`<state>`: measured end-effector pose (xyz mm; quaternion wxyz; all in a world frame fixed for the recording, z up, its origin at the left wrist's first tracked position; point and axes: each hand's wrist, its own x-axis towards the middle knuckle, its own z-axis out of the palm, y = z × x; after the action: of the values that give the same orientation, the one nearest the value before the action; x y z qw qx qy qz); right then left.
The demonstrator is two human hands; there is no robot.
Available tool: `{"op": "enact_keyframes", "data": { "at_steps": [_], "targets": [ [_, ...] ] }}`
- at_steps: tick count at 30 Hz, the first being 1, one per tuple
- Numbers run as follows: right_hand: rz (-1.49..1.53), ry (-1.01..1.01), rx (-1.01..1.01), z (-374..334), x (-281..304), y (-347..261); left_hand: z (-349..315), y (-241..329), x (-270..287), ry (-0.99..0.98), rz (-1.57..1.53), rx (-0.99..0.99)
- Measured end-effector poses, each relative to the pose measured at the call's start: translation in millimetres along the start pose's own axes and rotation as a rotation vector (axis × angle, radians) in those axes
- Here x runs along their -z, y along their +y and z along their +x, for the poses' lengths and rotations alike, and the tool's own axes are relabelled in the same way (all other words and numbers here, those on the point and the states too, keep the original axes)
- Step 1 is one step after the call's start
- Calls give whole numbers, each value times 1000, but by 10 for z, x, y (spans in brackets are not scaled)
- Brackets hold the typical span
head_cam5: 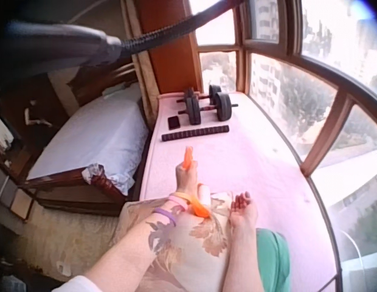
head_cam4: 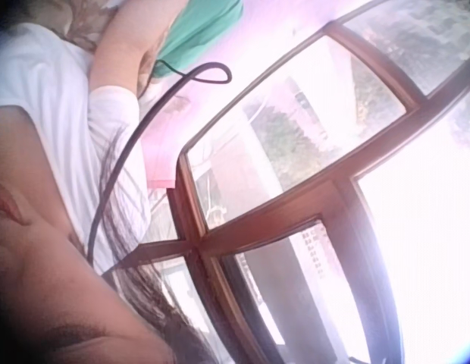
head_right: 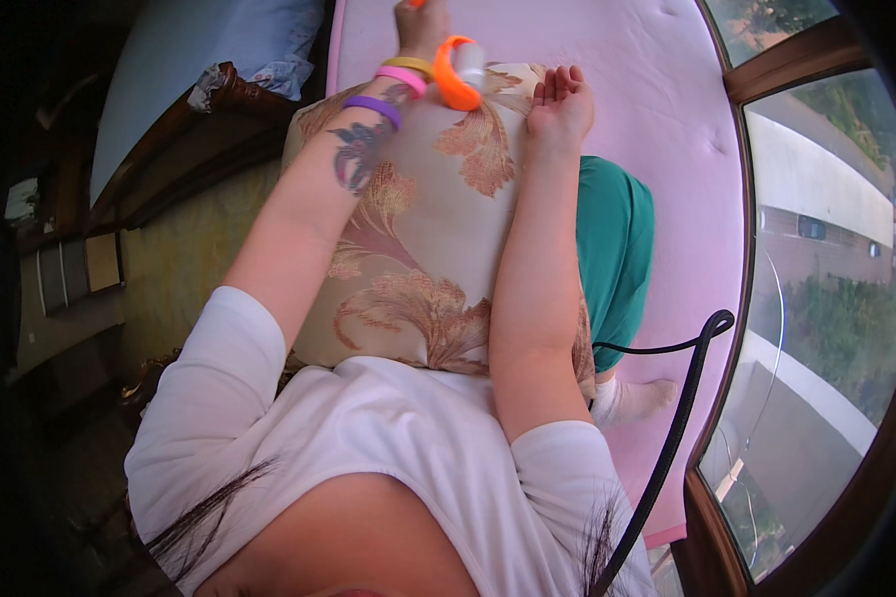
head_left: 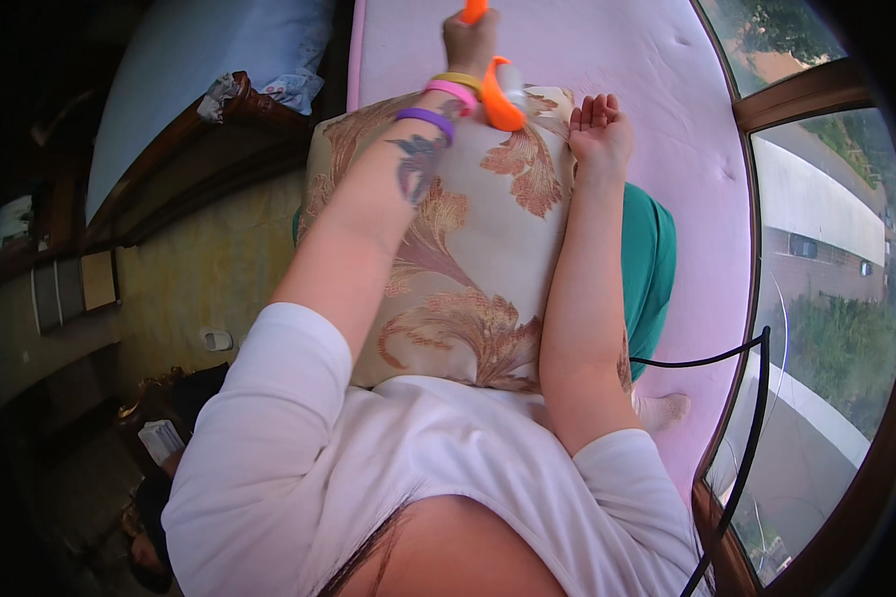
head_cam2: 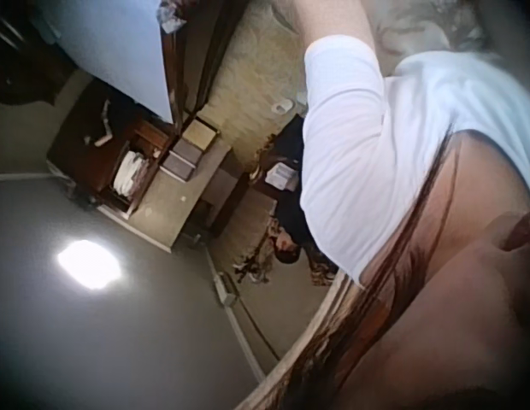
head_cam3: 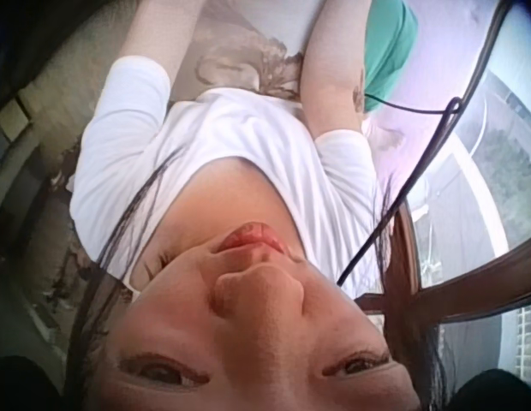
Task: The person uses an orange lint roller to clean a patterned cushion placed on their lap. They repeatedly roll the tool over the cushion's surface, covering different areas to remove lint or debris.
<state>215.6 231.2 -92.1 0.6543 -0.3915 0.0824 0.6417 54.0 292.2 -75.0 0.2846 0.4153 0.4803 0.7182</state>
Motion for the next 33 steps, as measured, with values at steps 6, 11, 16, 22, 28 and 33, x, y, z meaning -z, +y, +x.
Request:
{"op": "enact_keyframes", "data": {
  "at_steps": [6, 11, 16, 22, 28, 33],
  "targets": [
    [-46, 156, 187, 132, 130, -66, -457, -33, -547, -35, -133, 381],
    [1, 79, -28, 15, 44, -19, 26, -394, -114, -99, 174, 314],
    [26, 63, -35, 68, 78, -80, 240, -5, 572, -8, 117, 442],
    [-4, 65, -33, 51, 51, -92, 358, 391, 1490, 45, 257, 349],
    [-9, 65, -42, 57, 38, -88, 510, 456, 2380, -53, 203, 368],
    [8, 69, -56, 92, 49, -80, 558, 598, 2806, -291, 1002, -28]
  ]
}}
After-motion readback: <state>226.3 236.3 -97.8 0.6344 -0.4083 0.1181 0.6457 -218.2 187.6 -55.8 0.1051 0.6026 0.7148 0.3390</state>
